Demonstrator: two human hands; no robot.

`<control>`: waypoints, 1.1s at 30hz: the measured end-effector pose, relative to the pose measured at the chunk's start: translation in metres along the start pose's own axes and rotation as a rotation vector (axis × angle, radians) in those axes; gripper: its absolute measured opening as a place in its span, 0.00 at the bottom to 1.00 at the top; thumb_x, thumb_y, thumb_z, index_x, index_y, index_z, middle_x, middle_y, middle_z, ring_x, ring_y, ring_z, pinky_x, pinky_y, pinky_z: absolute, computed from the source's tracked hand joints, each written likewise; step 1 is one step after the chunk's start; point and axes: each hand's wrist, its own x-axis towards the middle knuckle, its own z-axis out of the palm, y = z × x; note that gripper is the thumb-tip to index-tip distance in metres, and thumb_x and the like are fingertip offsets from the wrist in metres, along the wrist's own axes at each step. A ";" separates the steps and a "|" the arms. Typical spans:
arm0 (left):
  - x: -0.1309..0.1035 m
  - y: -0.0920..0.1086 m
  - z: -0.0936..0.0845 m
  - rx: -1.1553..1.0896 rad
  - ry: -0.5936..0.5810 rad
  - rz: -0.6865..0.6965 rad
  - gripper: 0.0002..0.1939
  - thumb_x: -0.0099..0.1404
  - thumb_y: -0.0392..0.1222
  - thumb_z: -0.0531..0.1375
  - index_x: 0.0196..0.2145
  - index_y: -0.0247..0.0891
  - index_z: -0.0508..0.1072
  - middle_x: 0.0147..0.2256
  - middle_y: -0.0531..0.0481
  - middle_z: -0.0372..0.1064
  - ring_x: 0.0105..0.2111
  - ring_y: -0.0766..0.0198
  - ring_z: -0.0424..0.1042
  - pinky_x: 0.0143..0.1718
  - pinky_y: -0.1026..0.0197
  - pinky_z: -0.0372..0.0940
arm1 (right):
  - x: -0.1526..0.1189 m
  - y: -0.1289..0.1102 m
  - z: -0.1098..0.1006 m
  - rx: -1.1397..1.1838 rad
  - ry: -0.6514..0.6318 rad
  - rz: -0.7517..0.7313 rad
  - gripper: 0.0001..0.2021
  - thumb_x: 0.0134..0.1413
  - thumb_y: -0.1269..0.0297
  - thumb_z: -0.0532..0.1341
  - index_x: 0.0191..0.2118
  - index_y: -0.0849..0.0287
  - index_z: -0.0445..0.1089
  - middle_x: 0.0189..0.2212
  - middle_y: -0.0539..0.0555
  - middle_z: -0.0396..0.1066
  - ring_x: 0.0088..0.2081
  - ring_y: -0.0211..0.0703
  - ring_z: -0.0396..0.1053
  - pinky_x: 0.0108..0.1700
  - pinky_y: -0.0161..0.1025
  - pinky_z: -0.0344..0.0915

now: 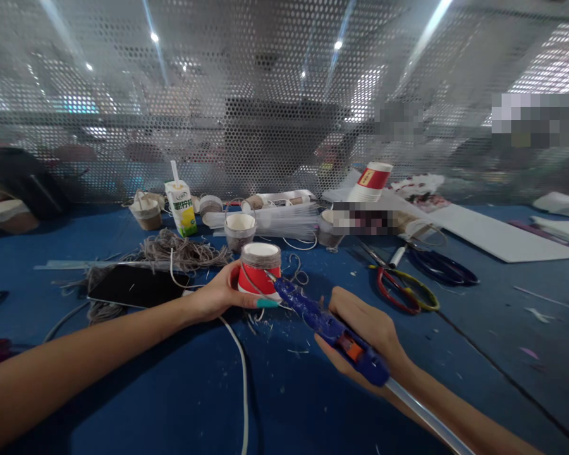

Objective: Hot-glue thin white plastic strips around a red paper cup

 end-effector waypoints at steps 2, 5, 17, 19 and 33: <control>0.000 0.000 0.000 -0.001 -0.012 0.004 0.30 0.40 0.30 0.72 0.43 0.34 0.70 0.37 0.46 0.75 0.36 0.61 0.75 0.41 0.59 0.67 | -0.001 0.000 0.000 -0.005 0.003 -0.004 0.12 0.52 0.74 0.54 0.27 0.54 0.48 0.21 0.43 0.49 0.19 0.30 0.46 0.20 0.29 0.47; 0.000 0.001 0.001 -0.004 -0.036 0.013 0.30 0.41 0.29 0.72 0.43 0.34 0.70 0.38 0.46 0.75 0.38 0.60 0.75 0.44 0.58 0.67 | -0.003 0.001 -0.001 -0.004 -0.027 -0.003 0.11 0.53 0.73 0.54 0.27 0.54 0.49 0.21 0.43 0.49 0.19 0.30 0.48 0.20 0.29 0.48; 0.001 -0.003 -0.003 -0.033 -0.071 0.009 0.29 0.41 0.28 0.70 0.43 0.35 0.70 0.38 0.45 0.76 0.39 0.56 0.76 0.45 0.56 0.67 | 0.001 -0.001 -0.002 0.008 -0.008 0.010 0.11 0.51 0.73 0.54 0.27 0.54 0.48 0.21 0.43 0.49 0.19 0.31 0.48 0.20 0.30 0.48; 0.001 -0.002 -0.003 -0.030 -0.083 0.004 0.29 0.41 0.28 0.70 0.43 0.35 0.70 0.39 0.44 0.76 0.40 0.56 0.75 0.45 0.56 0.66 | 0.001 0.000 -0.001 0.000 -0.002 0.017 0.11 0.50 0.73 0.54 0.27 0.54 0.48 0.21 0.43 0.50 0.19 0.31 0.47 0.20 0.30 0.48; 0.000 0.000 0.001 0.002 -0.045 -0.019 0.27 0.41 0.27 0.70 0.41 0.34 0.72 0.35 0.46 0.76 0.35 0.62 0.75 0.41 0.59 0.68 | -0.002 0.001 -0.001 0.022 -0.020 0.036 0.11 0.47 0.73 0.55 0.27 0.54 0.49 0.21 0.43 0.51 0.18 0.31 0.48 0.19 0.30 0.47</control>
